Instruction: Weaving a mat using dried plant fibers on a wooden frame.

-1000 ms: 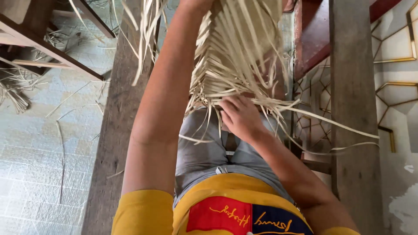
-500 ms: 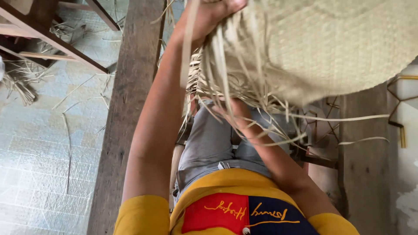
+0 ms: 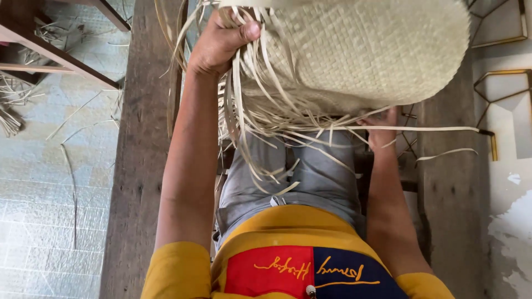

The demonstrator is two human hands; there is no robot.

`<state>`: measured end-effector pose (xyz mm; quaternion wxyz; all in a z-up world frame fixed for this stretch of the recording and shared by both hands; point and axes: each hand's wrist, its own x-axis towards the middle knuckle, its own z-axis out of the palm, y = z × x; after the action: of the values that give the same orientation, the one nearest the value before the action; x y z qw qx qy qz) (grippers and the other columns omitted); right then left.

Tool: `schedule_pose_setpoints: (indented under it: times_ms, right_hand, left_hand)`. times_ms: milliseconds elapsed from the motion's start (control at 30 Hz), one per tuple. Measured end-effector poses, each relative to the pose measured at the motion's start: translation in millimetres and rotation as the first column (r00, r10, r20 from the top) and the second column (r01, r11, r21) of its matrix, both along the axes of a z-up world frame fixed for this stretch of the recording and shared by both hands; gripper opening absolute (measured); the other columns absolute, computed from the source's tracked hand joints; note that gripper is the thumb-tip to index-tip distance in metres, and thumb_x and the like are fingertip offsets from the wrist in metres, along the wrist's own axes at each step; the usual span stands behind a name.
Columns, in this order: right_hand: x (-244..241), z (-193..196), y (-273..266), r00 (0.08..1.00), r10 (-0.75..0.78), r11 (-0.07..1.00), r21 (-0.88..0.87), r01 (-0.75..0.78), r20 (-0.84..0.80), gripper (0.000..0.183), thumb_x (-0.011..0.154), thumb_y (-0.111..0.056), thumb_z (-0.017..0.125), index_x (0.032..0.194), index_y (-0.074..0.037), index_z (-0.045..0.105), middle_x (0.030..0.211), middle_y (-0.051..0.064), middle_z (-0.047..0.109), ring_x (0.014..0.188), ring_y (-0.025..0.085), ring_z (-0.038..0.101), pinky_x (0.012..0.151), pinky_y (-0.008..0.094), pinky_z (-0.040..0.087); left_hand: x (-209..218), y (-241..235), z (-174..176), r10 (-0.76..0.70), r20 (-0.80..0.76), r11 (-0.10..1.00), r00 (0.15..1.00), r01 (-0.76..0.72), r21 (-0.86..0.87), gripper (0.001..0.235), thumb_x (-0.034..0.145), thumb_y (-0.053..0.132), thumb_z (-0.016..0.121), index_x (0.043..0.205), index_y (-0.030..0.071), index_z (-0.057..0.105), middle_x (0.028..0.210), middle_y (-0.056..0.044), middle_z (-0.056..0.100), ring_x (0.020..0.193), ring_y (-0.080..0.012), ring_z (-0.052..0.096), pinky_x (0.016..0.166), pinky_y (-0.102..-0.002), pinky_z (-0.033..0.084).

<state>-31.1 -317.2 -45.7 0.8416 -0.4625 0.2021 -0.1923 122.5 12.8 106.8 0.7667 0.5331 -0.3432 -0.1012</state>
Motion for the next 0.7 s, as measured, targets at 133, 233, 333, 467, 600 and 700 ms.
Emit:
schedule_pose_setpoints:
  times_ms: [133,233,333,467,600,700]
  right_hand:
    - [25.6,-96.2,-33.2,0.978,0.152,0.936,-0.297,-0.190,-0.145,0.018,0.071,0.000,0.068,0.086,-0.002,0.057,0.082,0.010,0.059,0.072,0.022,0.058,0.059,0.032,0.048]
    - [26.9,-112.8,-38.1,0.973,0.162,0.941,-0.270,-0.203,-0.165,0.013,0.072,0.008,0.064,0.079,-0.001,0.058,0.075,0.012,0.060,0.065,0.020,0.060,0.051,0.027,0.048]
    - [12.7,-111.1,-33.3,0.963,0.187,0.918,-0.314,-0.241,-0.191,0.021,0.069,0.006,0.066,0.087,-0.003,0.061,0.081,0.010,0.064,0.072,0.020,0.066,0.054,0.025,0.056]
    - [3.3,-112.6,-26.2,0.932,0.179,0.882,-0.367,-0.294,-0.316,0.019,0.069,-0.002,0.066,0.086,-0.007,0.062,0.079,0.008,0.064,0.072,0.020,0.066,0.055,0.027,0.055]
    - [-5.9,-111.7,-33.6,0.891,0.149,0.838,-0.423,-0.344,-0.430,0.018,0.068,-0.009,0.067,0.085,-0.010,0.062,0.078,0.007,0.064,0.071,0.020,0.065,0.055,0.028,0.055]
    - [-5.8,-108.7,-32.4,0.854,0.138,0.798,-0.454,-0.396,-0.502,0.018,0.068,-0.014,0.067,0.085,-0.012,0.063,0.077,0.007,0.064,0.071,0.020,0.065,0.056,0.030,0.055]
  left_hand:
    - [-4.3,7.4,1.8,-0.142,0.194,0.987,0.971,0.125,0.098,0.045,0.090,0.018,0.061,0.057,0.019,0.030,0.059,0.008,0.022,0.056,-0.0054,0.019,0.055,-0.024,0.016]
    - [-8.2,22.1,-2.8,-0.131,0.180,0.985,0.975,0.108,0.135,0.035,0.090,0.019,0.061,0.063,0.018,0.038,0.062,0.009,0.030,0.059,-0.0046,0.026,0.055,-0.022,0.023]
    - [-26.9,23.0,-3.4,-0.087,0.199,0.980,0.976,0.049,0.191,0.019,0.088,0.023,0.062,0.085,0.012,0.046,0.082,0.001,0.043,0.079,-0.0119,0.043,0.071,-0.025,0.038]
    - [-48.6,-1.1,-36.8,-0.008,-0.015,0.948,1.000,0.013,0.319,0.019,0.081,0.027,0.068,0.074,0.014,0.056,0.070,0.006,0.054,0.064,-0.0054,0.050,0.054,-0.018,0.038]
    - [-65.2,-14.8,-33.6,0.189,0.067,0.857,0.980,-0.197,0.477,0.040,0.079,0.039,0.059,0.097,0.003,0.064,0.098,-0.012,0.067,0.089,-0.0205,0.066,0.077,-0.031,0.053]
    - [-57.7,-21.9,-58.1,0.206,0.077,0.919,0.976,-0.220,0.327,0.030,0.080,0.018,0.072,0.059,0.001,0.058,0.043,-0.002,0.048,0.035,-0.0079,0.039,0.041,-0.015,0.033]
